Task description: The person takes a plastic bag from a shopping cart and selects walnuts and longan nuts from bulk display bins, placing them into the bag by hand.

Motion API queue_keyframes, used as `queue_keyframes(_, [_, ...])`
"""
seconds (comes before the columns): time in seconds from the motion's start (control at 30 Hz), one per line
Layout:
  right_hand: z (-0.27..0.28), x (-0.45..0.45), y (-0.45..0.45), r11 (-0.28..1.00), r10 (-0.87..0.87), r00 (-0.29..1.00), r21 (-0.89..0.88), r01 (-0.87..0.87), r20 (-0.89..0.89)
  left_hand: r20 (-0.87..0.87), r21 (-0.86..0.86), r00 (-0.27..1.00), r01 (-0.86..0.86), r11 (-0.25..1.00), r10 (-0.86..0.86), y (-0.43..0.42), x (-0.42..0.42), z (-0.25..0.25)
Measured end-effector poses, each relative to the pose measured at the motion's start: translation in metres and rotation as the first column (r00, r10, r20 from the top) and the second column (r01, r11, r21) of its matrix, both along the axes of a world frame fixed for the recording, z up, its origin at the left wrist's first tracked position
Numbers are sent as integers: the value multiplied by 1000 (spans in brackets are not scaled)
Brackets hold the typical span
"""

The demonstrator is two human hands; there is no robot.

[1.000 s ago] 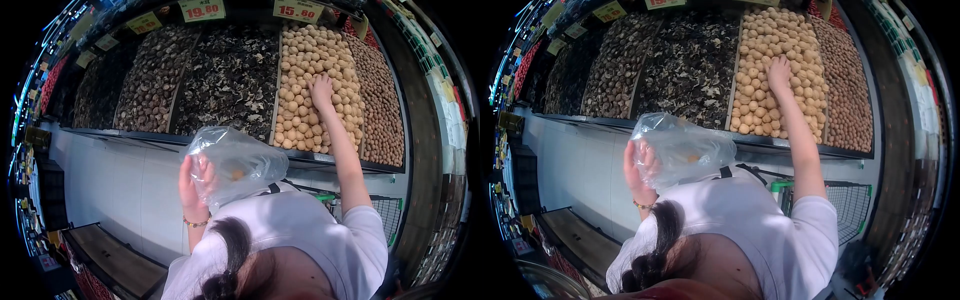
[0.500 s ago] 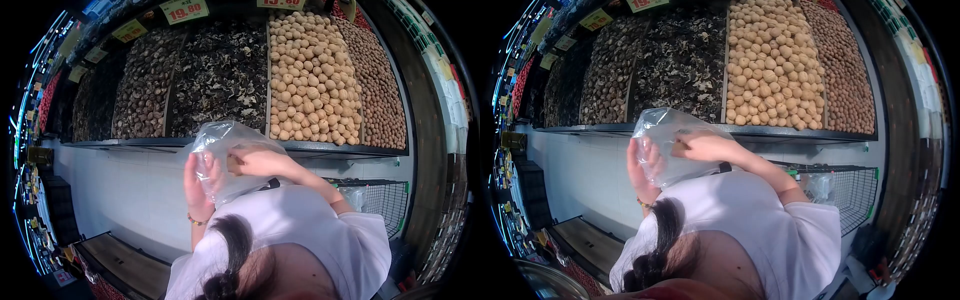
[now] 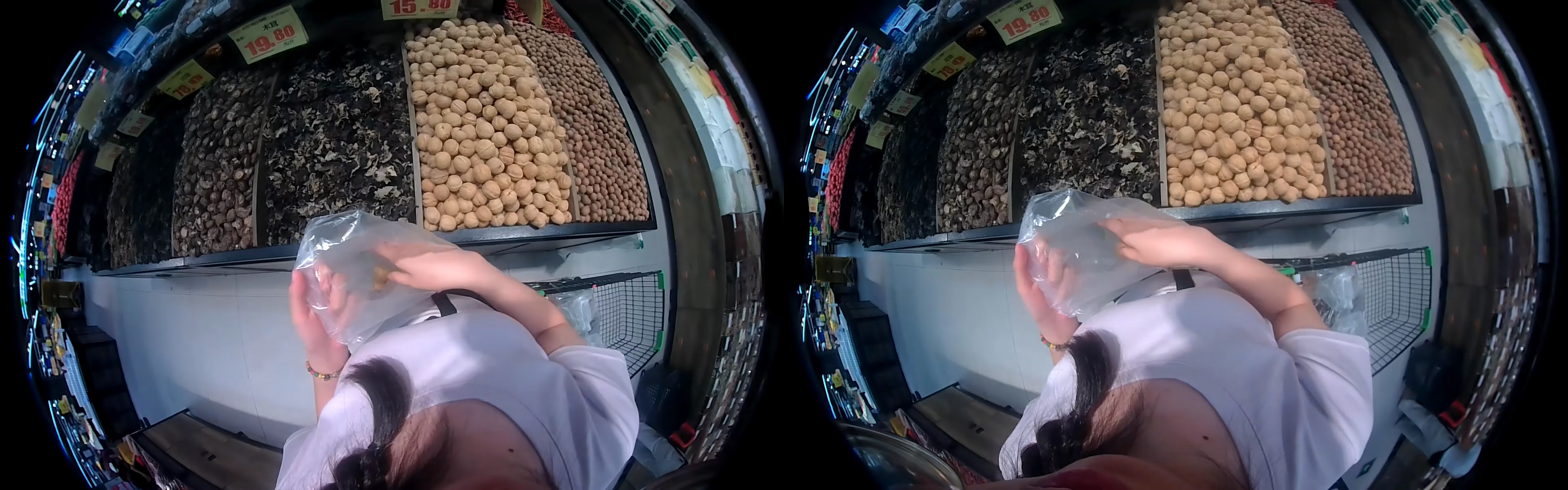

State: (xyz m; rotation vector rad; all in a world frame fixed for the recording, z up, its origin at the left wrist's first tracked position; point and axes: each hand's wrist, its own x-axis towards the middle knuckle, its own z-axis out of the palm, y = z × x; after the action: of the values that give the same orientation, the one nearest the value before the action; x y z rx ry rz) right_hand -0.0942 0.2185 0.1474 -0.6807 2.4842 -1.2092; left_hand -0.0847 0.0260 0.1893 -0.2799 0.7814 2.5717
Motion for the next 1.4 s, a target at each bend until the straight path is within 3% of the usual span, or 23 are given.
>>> queue_keyframes(0.13, [47, -2, 54, 882, 29, 983, -467, 60, 181, 8, 70, 1000, -25, 997, 25, -2, -1, -2])
queue_keyframes(0.17, [58, -5, 70, 857, -102, 957, -464, 224, 273, -6, 113, 1000, 13, 993, -12, -3, -1, -4])
queue_keyframes(0.2, [50, -14, 83, 830, -313, 945, -456, 322, 98, -23, 159, 999, 50, 986, -47, -3, 0, -5])
queue_keyframes(0.23, [43, -26, 97, 799, -523, 852, -350, 489, -4, -48, 130, 997, 64, 989, -59, -2, 1, -7])
queue_keyframes(0.27, [19, -37, 113, 729, -684, 696, -206, 653, -218, -73, 100, 995, 77, 992, -70, -2, 2, -8])
queue_keyframes(0.3, [-13, -48, 135, 633, -637, 559, 53, 772, -531, -98, 69, 992, 87, 994, -80, -2, 3, -9])
queue_keyframes(0.4, [-81, -71, 169, 502, -551, 411, 105, 858, -726, -169, 109, 975, 162, 981, -142, -10, 2, -19])
queue_keyframes(0.5, [-92, -73, 172, 455, -538, 581, 370, 810, -611, -128, 69, 985, 129, 989, -120, -13, 5, -20])
queue_keyframes(0.7, [-109, -96, 180, 414, -519, 643, 493, 766, -563, -28, -5, 999, 36, 999, -36, -6, 12, -12])
queue_keyframes(0.83, [-104, -118, 187, 447, -577, 723, 593, 669, -380, -36, -28, 999, 23, 999, -24, -9, 14, -14])
queue_keyframes(0.93, [-97, -119, 189, 512, -549, 734, 533, 673, -400, 37, -83, 999, -37, 996, 40, -3, 18, -8])
queue_keyframes(1.17, [-91, -103, 178, 574, -650, 544, 127, 809, -532, -18, -93, 997, 77, 993, -79, 3, 19, -2])
queue_keyframes(1.27, [-59, -94, 163, 597, -750, 407, -270, 755, -521, -63, -85, 991, 115, 990, -121, 6, 17, -3])
queue_keyframes(1.3, [-44, -89, 156, 625, -700, 328, -321, 712, -635, -81, -79, 987, 131, 988, -137, 7, 16, -4])
queue_keyframes(1.33, [-17, -73, 143, 610, -791, 513, -491, 621, -334, -72, -76, 988, 133, 988, -138, 8, 14, -4])
queue_keyframes(1.37, [15, -50, 127, 522, -736, 677, -649, 554, -14, -61, -74, 988, 135, 988, -140, 10, 14, -3])
queue_keyframes(1.4, [35, -30, 114, 374, -543, 794, -767, 521, 274, -49, -72, 989, 138, 988, -142, 12, 13, -4])
